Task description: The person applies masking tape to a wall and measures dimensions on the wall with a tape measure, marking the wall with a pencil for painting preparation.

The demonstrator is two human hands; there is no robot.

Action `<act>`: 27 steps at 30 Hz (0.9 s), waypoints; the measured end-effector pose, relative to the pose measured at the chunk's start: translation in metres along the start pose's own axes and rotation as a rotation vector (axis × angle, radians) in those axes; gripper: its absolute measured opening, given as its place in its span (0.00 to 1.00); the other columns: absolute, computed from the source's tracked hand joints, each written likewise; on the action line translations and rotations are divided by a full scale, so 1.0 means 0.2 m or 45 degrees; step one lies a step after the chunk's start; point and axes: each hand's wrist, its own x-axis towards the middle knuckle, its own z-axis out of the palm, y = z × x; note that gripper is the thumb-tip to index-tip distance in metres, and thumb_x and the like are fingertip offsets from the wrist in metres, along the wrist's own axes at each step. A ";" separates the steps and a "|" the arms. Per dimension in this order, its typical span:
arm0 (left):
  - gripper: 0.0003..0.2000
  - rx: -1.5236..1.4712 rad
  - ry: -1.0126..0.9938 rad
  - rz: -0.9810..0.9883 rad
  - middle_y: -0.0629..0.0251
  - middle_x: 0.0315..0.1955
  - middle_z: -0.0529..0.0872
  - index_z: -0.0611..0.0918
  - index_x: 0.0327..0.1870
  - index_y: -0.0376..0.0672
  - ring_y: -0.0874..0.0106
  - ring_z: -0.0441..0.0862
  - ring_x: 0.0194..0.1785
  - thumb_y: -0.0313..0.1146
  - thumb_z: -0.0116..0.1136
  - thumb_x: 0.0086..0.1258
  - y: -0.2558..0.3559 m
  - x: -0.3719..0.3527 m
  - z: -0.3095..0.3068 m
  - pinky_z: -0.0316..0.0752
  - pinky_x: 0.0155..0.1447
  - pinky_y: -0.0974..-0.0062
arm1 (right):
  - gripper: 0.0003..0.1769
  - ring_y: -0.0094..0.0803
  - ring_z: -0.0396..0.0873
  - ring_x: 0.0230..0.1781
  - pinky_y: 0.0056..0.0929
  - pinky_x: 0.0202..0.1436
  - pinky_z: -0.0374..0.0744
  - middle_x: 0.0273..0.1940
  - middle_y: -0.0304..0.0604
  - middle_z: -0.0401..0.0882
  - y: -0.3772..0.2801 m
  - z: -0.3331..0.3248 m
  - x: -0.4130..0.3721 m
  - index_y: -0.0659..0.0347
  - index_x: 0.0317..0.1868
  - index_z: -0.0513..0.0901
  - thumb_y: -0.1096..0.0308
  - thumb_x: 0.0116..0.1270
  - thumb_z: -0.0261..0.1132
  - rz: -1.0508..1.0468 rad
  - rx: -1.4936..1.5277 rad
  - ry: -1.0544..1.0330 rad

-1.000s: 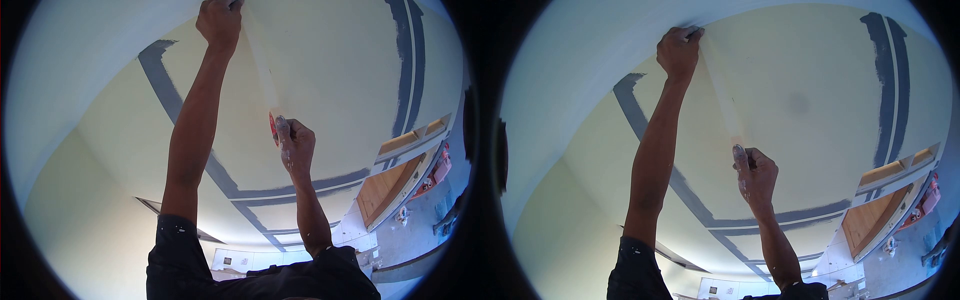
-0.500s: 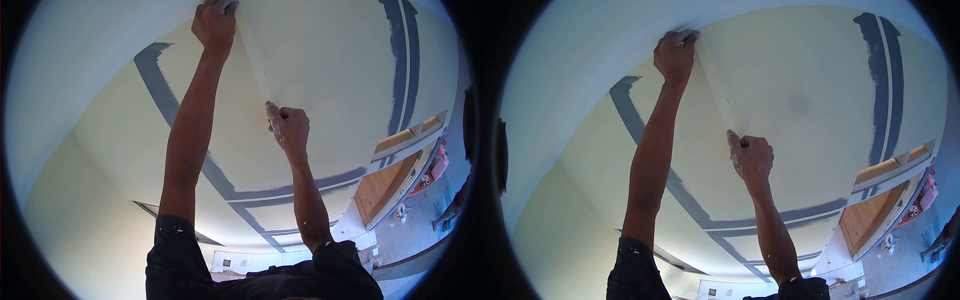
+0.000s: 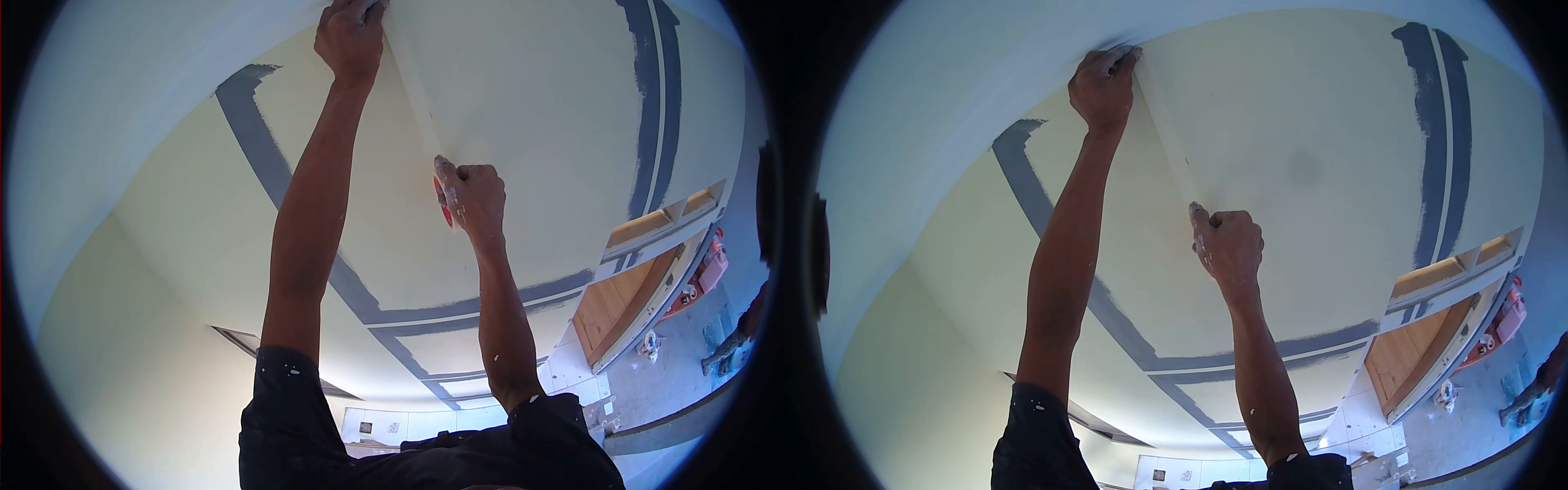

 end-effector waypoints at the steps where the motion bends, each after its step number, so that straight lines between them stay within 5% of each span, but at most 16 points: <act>1: 0.09 -0.013 -0.024 -0.034 0.72 0.25 0.85 0.89 0.32 0.44 0.74 0.80 0.26 0.39 0.70 0.56 0.00 0.00 0.00 0.73 0.32 0.76 | 0.29 0.36 0.76 0.16 0.37 0.34 0.77 0.12 0.39 0.76 0.00 0.00 0.00 0.60 0.12 0.79 0.49 0.65 0.61 -0.012 -0.018 0.001; 27: 0.09 -0.025 0.015 0.002 0.74 0.27 0.84 0.89 0.33 0.44 0.76 0.80 0.29 0.39 0.70 0.57 -0.01 0.00 0.01 0.72 0.33 0.76 | 0.29 0.34 0.76 0.15 0.35 0.35 0.78 0.12 0.41 0.77 0.01 0.00 -0.01 0.61 0.11 0.78 0.49 0.64 0.60 -0.025 0.001 -0.056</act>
